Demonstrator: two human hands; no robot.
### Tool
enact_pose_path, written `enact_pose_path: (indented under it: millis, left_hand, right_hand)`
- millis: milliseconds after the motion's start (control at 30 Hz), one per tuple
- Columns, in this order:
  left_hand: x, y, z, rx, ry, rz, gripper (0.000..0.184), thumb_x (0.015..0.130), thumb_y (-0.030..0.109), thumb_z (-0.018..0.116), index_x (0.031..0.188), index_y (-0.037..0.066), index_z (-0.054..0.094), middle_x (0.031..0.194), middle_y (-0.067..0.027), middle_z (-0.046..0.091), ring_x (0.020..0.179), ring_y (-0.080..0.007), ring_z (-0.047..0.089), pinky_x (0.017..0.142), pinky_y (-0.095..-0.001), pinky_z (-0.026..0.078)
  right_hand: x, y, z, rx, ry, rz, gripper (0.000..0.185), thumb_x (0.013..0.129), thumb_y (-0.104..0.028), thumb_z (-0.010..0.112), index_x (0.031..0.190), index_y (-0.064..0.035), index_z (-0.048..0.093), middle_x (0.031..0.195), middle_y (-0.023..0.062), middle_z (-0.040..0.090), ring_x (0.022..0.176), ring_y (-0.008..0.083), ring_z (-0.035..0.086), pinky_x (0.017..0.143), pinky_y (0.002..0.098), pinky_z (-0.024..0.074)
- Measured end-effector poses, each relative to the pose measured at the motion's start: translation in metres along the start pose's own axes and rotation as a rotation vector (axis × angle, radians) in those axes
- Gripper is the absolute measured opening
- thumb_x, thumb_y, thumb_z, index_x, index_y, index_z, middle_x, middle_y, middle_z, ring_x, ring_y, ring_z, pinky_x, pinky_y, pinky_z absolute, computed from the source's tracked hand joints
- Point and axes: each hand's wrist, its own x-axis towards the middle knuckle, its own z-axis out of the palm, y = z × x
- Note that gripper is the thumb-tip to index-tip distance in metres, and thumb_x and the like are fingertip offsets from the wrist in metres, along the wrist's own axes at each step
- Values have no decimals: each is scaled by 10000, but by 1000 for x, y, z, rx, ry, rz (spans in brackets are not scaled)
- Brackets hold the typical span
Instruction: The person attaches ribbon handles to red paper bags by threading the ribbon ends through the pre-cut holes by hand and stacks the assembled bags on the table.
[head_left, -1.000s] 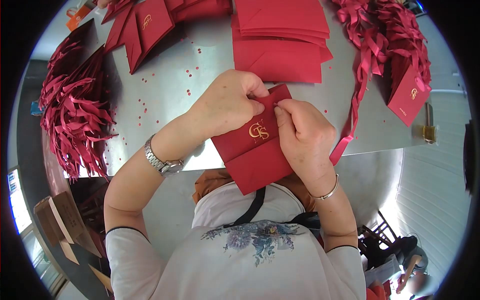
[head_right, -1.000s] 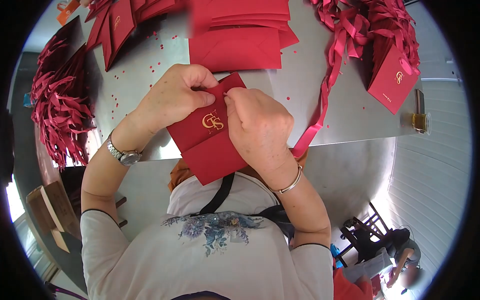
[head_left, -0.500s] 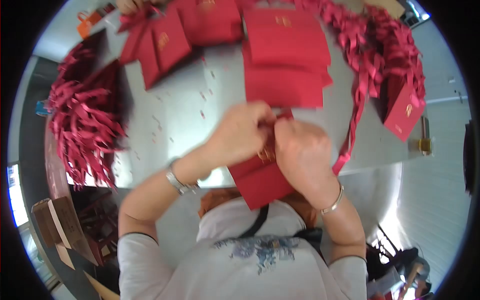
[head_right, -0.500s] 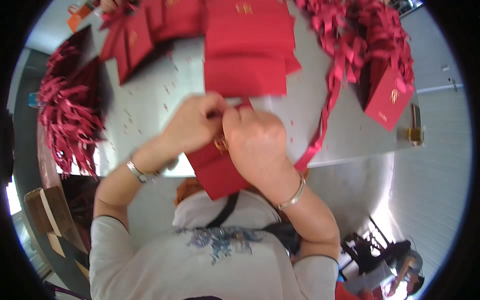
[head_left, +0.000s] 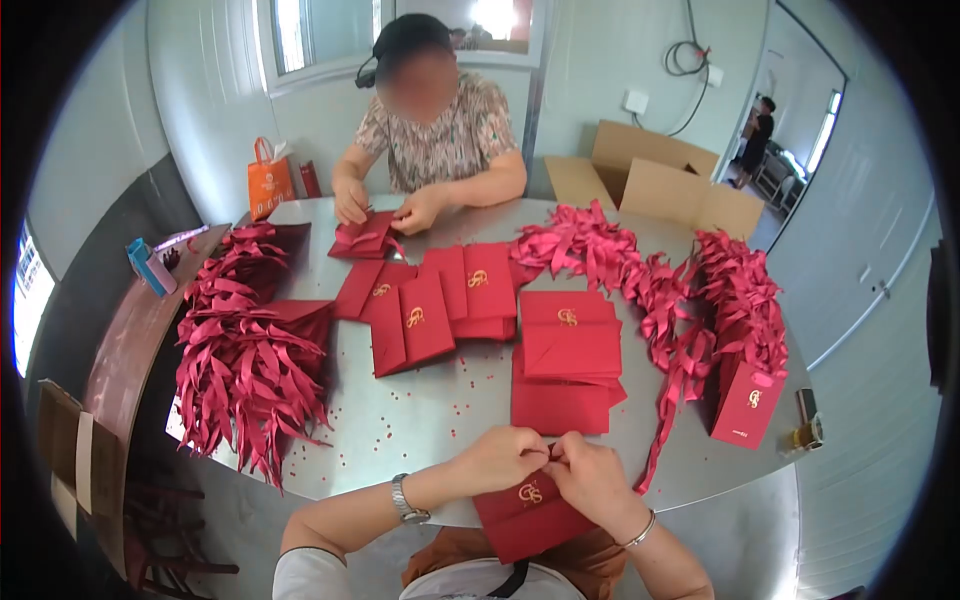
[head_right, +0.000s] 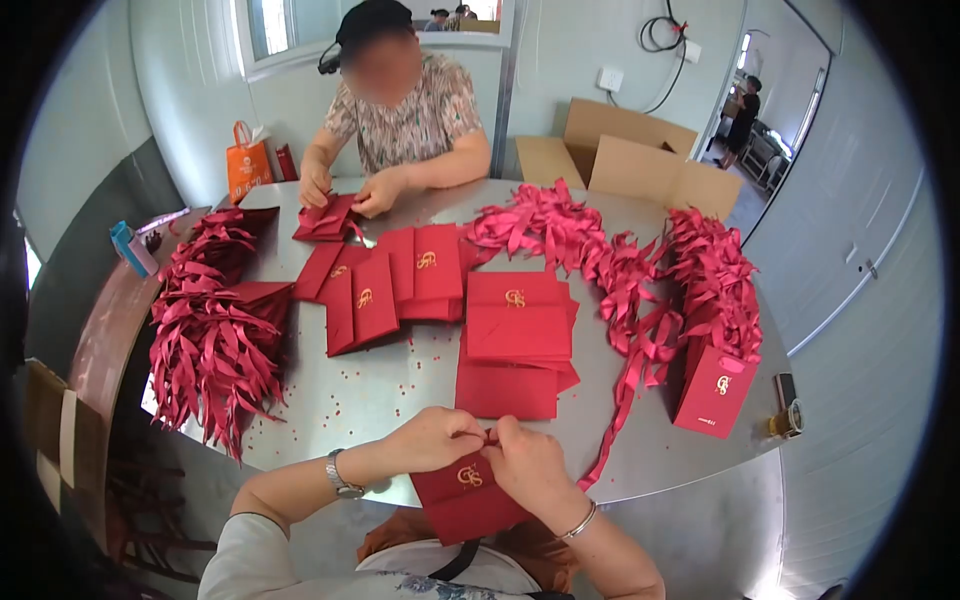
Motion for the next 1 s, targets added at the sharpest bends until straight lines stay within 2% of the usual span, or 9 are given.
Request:
enact_pose_path:
  millis: [67, 200, 400, 467, 600, 800, 833, 900, 1000]
  left_hand:
    - [4, 0, -8, -206, -54, -130, 198, 894, 163, 638, 1013, 20, 706, 853, -100, 720, 805, -149, 673, 733, -296, 513]
    - [5, 9, -18, -109, -169, -59, 172, 887, 146, 645, 975, 18, 719, 856, -87, 725, 797, -141, 673, 729, -296, 514]
    - [4, 13, -9, 148, -176, 104, 139, 851, 107, 644, 934, 12, 703, 844, -171, 696, 771, -282, 685, 723, -351, 528]
    - [2, 10, -4, 280, -101, 284, 99, 802, 65, 604, 847, -12, 647, 785, -212, 649, 750, -397, 634, 677, -463, 504]
    - [-1, 4, 6, 301, -10, 355, 71, 776, 60, 595, 801, -6, 582, 767, -219, 613, 748, -410, 619, 669, -494, 487]
    - [1, -12, -14, 408, 271, 191, 114, 766, 44, 562, 857, 43, 630, 848, -222, 646, 779, -449, 604, 698, -496, 499]
    - [1, -23, -21, 486, 294, 96, 80, 837, 51, 564, 873, 18, 628, 819, -198, 659, 689, -374, 645, 626, -441, 520]
    - [1, -27, -26, 180, 347, -111, 90, 897, 59, 569, 902, -12, 624, 760, -130, 647, 611, -239, 652, 548, -365, 518]
    - [7, -45, -22, 225, 471, -97, 110, 917, 48, 562, 951, -26, 636, 721, -91, 617, 623, -149, 629, 550, -297, 509]
  right_hand:
    - [-5, -8, -3, -15, 44, -4, 236, 800, -184, 714, 910, -44, 560, 733, 141, 670, 672, 330, 672, 603, 429, 533]
    - [-9, -19, -9, -45, 92, 12, 232, 786, -191, 732, 882, -55, 571, 739, 131, 674, 668, 309, 676, 598, 413, 536]
    - [-12, -16, -8, 56, 151, -43, 235, 772, -166, 741, 893, -63, 569, 741, 123, 674, 668, 306, 675, 586, 410, 534]
    - [-14, -17, -8, 71, 131, -49, 243, 766, -155, 751, 900, -65, 569, 742, 113, 676, 666, 308, 676, 587, 405, 537]
    - [-16, -17, -11, 7, 108, -31, 229, 772, -138, 738, 914, -77, 570, 756, 100, 679, 660, 311, 674, 586, 401, 538]
    - [-20, -4, 0, -17, 158, 71, 197, 810, -160, 672, 969, -101, 573, 744, 129, 654, 679, 338, 662, 600, 433, 529]
    - [-20, -1, -1, 32, 153, 104, 213, 811, -145, 671, 991, -92, 572, 777, 131, 667, 700, 345, 665, 614, 442, 527]
    - [-21, 9, 2, 158, 114, 152, 263, 801, -132, 672, 1039, -85, 571, 808, 116, 684, 751, 343, 671, 661, 447, 527]
    - [-19, 10, 6, 212, 47, 212, 273, 794, -126, 667, 1043, -76, 567, 798, 103, 683, 755, 336, 668, 672, 433, 521]
